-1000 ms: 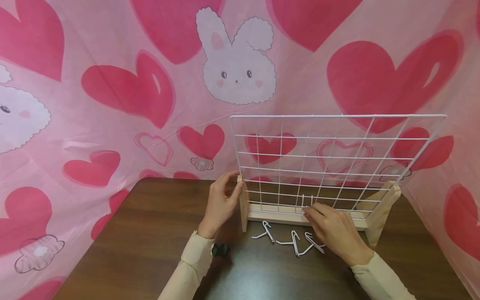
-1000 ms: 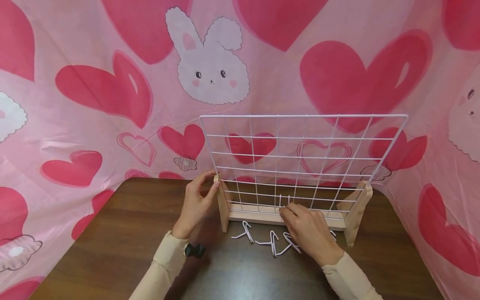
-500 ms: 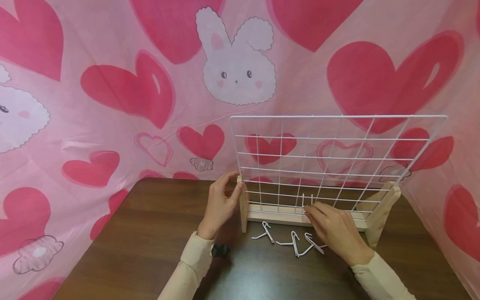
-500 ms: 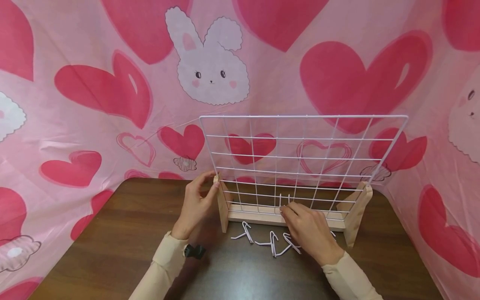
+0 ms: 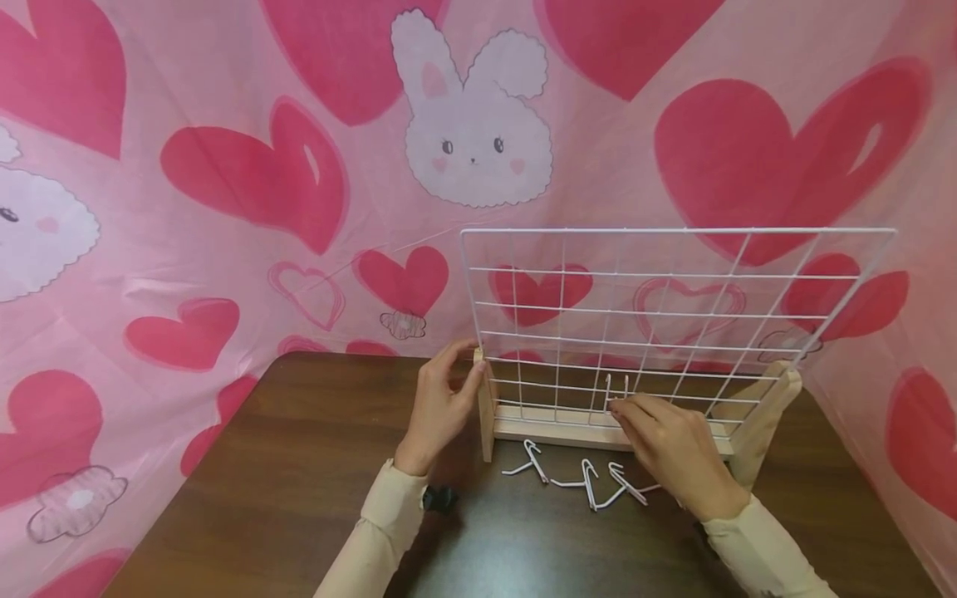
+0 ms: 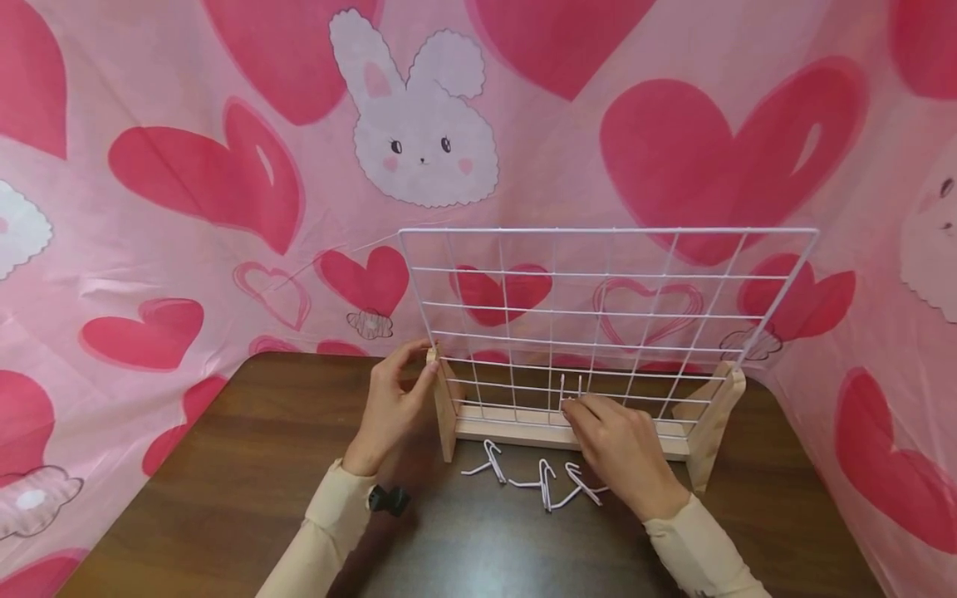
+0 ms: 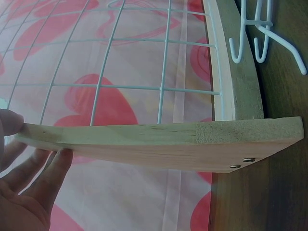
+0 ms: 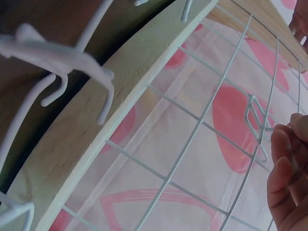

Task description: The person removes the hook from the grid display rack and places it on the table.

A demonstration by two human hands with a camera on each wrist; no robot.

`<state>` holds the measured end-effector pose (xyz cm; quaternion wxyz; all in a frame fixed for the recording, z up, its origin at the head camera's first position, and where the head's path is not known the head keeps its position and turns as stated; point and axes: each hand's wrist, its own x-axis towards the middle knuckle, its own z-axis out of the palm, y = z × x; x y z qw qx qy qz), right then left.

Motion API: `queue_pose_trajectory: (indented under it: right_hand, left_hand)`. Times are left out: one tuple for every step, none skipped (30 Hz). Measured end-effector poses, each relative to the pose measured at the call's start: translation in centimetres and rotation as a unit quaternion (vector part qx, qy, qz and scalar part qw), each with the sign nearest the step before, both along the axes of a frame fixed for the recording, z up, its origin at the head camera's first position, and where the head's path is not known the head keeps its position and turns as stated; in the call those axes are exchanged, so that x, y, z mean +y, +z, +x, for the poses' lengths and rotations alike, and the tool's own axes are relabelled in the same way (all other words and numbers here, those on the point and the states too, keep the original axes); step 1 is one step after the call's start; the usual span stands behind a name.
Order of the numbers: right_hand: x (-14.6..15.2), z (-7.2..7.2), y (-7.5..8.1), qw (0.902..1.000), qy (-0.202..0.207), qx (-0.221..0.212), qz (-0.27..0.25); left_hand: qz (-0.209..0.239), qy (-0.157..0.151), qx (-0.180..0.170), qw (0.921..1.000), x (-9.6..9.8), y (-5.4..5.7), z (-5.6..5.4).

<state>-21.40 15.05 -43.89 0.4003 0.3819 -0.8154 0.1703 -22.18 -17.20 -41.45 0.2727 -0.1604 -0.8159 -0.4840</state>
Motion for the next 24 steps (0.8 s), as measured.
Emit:
queue_pose_trajectory:
  right_hand:
    - [0.0, 0.0, 0.0, 1.0, -0.001, -0.002, -0.001]
    - [0.1, 0.0, 0.1, 1.0, -0.001, -0.003, -0.002]
    - [0.1, 0.0, 0.1, 1.0, -0.002, -0.002, -0.003]
    - [0.1, 0.0, 0.2, 1.0, -0.001, -0.002, -0.005]
    - [0.1, 0.0, 0.2, 1.0, 0.0, -0.001, -0.005]
    - [0.1, 0.0, 0.3, 1.0, 0.001, 0.0, -0.006]
    - [0.1, 0.1, 0.3, 1.0, 0.001, -0.002, -0.007]
    - [0.0, 0.1, 0.3, 1.0, 0.002, -0.001, -0.007]
    - [0.0, 0.2, 0.4, 1.0, 0.002, -0.001, -0.006]
    - [0.0, 0.2, 0.4, 1.0, 0.003, 0.0, -0.006]
    - [0.0, 0.3, 0.4, 1.0, 0.003, 0.0, -0.006]
    - [-0.1, 0.3, 0.5, 1.0, 0.004, -0.001, -0.006]
    - [-0.1, 0.4, 0.6, 1.0, 0.005, -0.001, -0.006]
    - [-0.1, 0.5, 0.6, 0.9999, 0.007, 0.001, -0.007]
    - [-0.1, 0.6, 0.6, 0.9999, 0.008, 0.002, -0.008]
    - [-0.2, 0.7, 0.7, 0.9999, 0.01, 0.003, -0.009]
    - [-0.2, 0.8, 0.8, 0.9999, 0.011, 0.004, -0.01]
    - [-0.3, 1.0, 0.8, 0.9998, 0.014, 0.005, -0.012]
    - [-0.3, 1.1, 0.9, 0.9998, 0.016, 0.007, -0.012]
    - [-0.4, 1.3, 0.9, 0.9997, 0.018, 0.008, -0.011]
    - [-0.6, 1.4, 0.9, 0.9998, 0.018, 0.009, -0.01]
    - [-0.7, 1.5, 1.0, 0.9996, 0.022, 0.013, -0.011]
    - [-0.9, 1.6, 1.0, 0.9995, 0.026, 0.016, -0.012]
    - [-1.1, 1.7, 1.0, 0.9992, 0.03, 0.021, -0.012]
  left_hand:
    - [-0.001, 0.001, 0.0, 1.0, 0.0, 0.0, 0.0]
    - [-0.002, 0.002, 0.0, 1.0, 0.0, 0.0, 0.0]
    - [-0.003, 0.002, 0.0, 1.0, 0.0, -0.1, -0.1]
    - [-0.004, 0.003, 0.001, 1.0, 0.0, -0.1, -0.1]
    - [-0.006, 0.004, 0.002, 1.0, 0.0, -0.1, -0.1]
    - [-0.007, 0.005, 0.003, 1.0, 0.0, -0.1, -0.2]
    - [-0.008, 0.005, 0.004, 0.9999, 0.0, -0.2, -0.2]
    - [-0.008, 0.004, 0.005, 1.0, 0.0, -0.2, -0.2]
    - [-0.008, 0.004, 0.005, 0.9999, 0.0, -0.2, -0.2]
    - [-0.009, 0.004, 0.006, 0.9999, 0.0, -0.2, -0.2]
    - [-0.011, 0.004, 0.006, 0.9999, -0.1, -0.2, -0.2]
    - [-0.012, 0.005, 0.005, 0.9999, -0.1, -0.2, -0.2]
    - [-0.014, 0.006, 0.005, 0.9999, -0.1, -0.2, -0.2]
    - [-0.015, 0.007, 0.004, 0.9999, -0.1, -0.2, -0.2]
    - [-0.016, 0.008, 0.004, 0.9998, -0.1, -0.2, -0.2]
    - [-0.016, 0.007, 0.002, 0.9998, -0.1, -0.2, -0.2]
    - [-0.015, 0.006, 0.002, 0.9999, -0.1, -0.2, -0.2]
    - [-0.014, 0.006, 0.002, 0.9999, 0.0, -0.2, -0.2]
    - [-0.015, 0.006, 0.003, 0.9999, 0.0, -0.2, -0.1]
    - [-0.015, 0.006, 0.005, 0.9999, -0.1, -0.2, -0.1]
    - [-0.015, 0.006, 0.005, 0.9999, -0.1, -0.2, -0.1]
    - [-0.015, 0.007, 0.005, 0.9999, -0.1, -0.1, -0.1]
    - [-0.016, 0.008, 0.006, 0.9998, -0.1, -0.1, -0.1]
    - [-0.016, 0.009, 0.006, 0.9998, -0.1, -0.1, -0.1]
